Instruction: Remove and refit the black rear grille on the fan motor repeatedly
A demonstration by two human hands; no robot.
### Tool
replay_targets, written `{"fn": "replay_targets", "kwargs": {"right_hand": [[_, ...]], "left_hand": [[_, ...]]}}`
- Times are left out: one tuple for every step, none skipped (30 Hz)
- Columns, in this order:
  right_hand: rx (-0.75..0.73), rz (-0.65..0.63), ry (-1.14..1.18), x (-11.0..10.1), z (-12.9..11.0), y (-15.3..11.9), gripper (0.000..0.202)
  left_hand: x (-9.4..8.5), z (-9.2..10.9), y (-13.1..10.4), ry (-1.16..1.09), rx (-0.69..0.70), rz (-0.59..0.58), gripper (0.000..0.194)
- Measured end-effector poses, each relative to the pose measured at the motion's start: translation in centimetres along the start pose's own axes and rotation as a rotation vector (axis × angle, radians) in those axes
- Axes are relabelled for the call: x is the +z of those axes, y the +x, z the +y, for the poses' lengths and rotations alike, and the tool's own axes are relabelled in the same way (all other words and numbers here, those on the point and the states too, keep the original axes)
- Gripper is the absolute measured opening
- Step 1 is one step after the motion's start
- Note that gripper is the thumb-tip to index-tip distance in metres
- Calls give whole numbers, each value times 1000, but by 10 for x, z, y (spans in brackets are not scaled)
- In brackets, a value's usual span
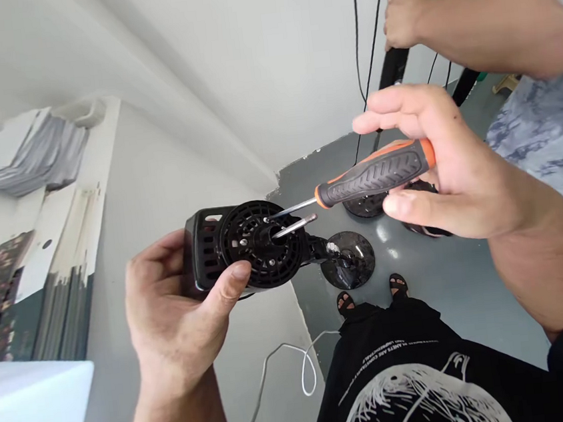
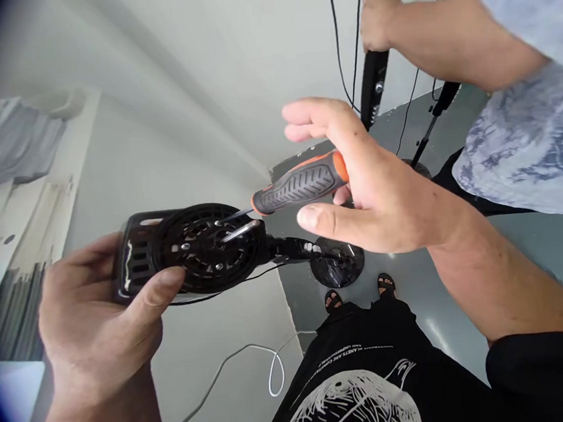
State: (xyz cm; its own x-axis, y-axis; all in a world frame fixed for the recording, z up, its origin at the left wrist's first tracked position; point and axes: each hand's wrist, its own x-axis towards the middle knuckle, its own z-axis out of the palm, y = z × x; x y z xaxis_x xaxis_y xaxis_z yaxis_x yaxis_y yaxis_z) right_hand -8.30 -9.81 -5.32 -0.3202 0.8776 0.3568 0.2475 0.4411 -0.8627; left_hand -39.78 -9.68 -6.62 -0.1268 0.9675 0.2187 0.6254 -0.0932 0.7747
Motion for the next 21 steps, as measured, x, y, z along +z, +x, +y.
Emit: {"fn": "replay_targets", "kwargs": {"right_hand": [[-27,42,-16,2,1,0,53],[-46,118,-61,4,2,0,42],[-47,204,-111,6,3,1,32],[-22,262,-151,7,4,1,30],[16,282,-168,8,6,0,33],[52,264,-156,8,7,0,36],[75,215,-121,7,8,-1,39],[79,153,-81,7,8,-2,46],[63,103,-45,6,7,-2,53],[37,77,-30,5,6,-3,55],[16,82,-42,5,5,-2,51],[14,116,-81,6,3,-2,41],[25,173,-132,6,2,-1,30],[54,226,-177,6,1,0,28],[93,253,-199,6,0,0,33],[131,247,-192,5,0,0,38],[147,208,-155,5,0,-1,43],[131,146,-104,4,1,-1,50],[96,89,-53,4,1,-2,58],[48,63,-13,5,1,-2,61],[3,74,2,6,1,-2,58]], "left_hand": [[0,0,0,1,-21,5,69],[0,1,0,7,-49,17,72],[-1,2,0,13,-76,28,75],[-1,2,0,16,-92,33,78],[-1,3,0,17,-104,38,79],[0,4,0,16,-117,34,80],[0,6,0,16,-128,28,81],[1,7,1,18,-139,26,83],[1,9,1,24,-149,28,84],[2,10,1,33,-158,29,85],[3,12,1,40,-168,32,87],[3,13,1,43,-175,30,88],[4,14,1,46,-180,30,88],[4,15,1,49,-184,27,88],[4,16,1,54,-186,24,88],[4,16,1,60,-186,21,88],[4,16,0,68,-185,16,88],[4,16,0,74,-184,8,88],[3,16,0,73,-182,1,89],[3,15,0,69,-182,-7,89],[2,14,0,64,-182,-10,88]]}}
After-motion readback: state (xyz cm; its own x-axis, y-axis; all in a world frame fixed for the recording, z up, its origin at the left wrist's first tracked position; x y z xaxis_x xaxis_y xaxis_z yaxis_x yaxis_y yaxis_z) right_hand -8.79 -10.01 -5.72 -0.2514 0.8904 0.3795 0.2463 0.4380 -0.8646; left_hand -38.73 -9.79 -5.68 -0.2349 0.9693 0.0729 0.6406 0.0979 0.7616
